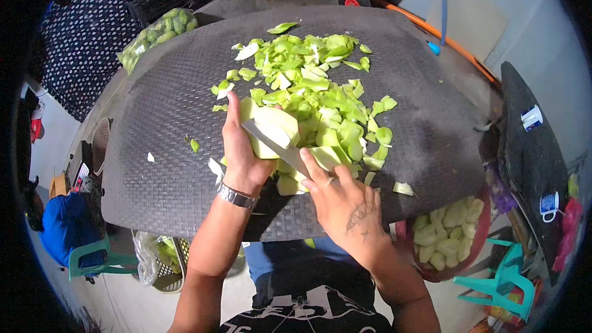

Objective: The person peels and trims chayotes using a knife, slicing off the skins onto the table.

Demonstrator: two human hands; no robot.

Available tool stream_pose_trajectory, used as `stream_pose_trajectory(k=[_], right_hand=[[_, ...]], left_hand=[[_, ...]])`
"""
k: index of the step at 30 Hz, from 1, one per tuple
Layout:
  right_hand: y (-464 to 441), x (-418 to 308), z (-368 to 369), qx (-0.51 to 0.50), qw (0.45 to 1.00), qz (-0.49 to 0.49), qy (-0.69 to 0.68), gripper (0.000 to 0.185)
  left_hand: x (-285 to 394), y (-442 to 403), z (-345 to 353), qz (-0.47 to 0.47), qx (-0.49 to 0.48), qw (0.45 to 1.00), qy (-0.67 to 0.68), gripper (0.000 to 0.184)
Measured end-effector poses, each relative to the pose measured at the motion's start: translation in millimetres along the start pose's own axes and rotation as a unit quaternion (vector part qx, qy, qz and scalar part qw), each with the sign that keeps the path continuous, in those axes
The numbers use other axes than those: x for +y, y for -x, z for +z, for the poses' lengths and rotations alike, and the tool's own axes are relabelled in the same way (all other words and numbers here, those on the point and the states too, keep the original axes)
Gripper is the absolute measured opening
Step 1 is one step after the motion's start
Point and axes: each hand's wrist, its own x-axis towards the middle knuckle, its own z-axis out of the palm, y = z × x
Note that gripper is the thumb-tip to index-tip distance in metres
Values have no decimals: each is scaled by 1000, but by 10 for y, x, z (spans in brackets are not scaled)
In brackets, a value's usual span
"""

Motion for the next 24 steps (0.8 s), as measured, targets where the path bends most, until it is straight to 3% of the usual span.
stream_pose_trajectory(k=[3, 5, 6, 7, 10, 13, 16, 19, 24], right_hand=[[148, 98, -66, 29, 996, -17, -87, 30], [180, 38, -255, -37, 967, 103, -229, 23], [188, 23, -324, -68, 938, 164, -297, 21], [190, 103, -303, -50, 933, 144, -326, 18], [97, 157, -321, -22, 934, 154, -321, 23], [44, 169, -310, -14, 907, 161, -389, 16], [33, 205, -257, -5, 910, 150, -386, 16], [50, 205, -234, 1, 912, 150, -382, 17], [142, 266, -159, -27, 908, 156, -388, 22]], left_hand=[[163, -24, -18, 37, -13, 999, 14, 58], [286, -85, -63, 63, -48, 996, 36, 57], [318, -63, -37, 34, -54, 997, 42, 55], [361, -19, 26, 4, -60, 997, 48, 52], [396, 44, 57, -82, -109, 991, 17, 40], [295, -24, -18, -106, -76, 991, -28, 34], [254, -109, -102, -56, -83, 986, -131, 50], [239, -143, -103, -42, -63, 987, -145, 40], [218, -158, -82, -86, -38, 987, -132, 44]])
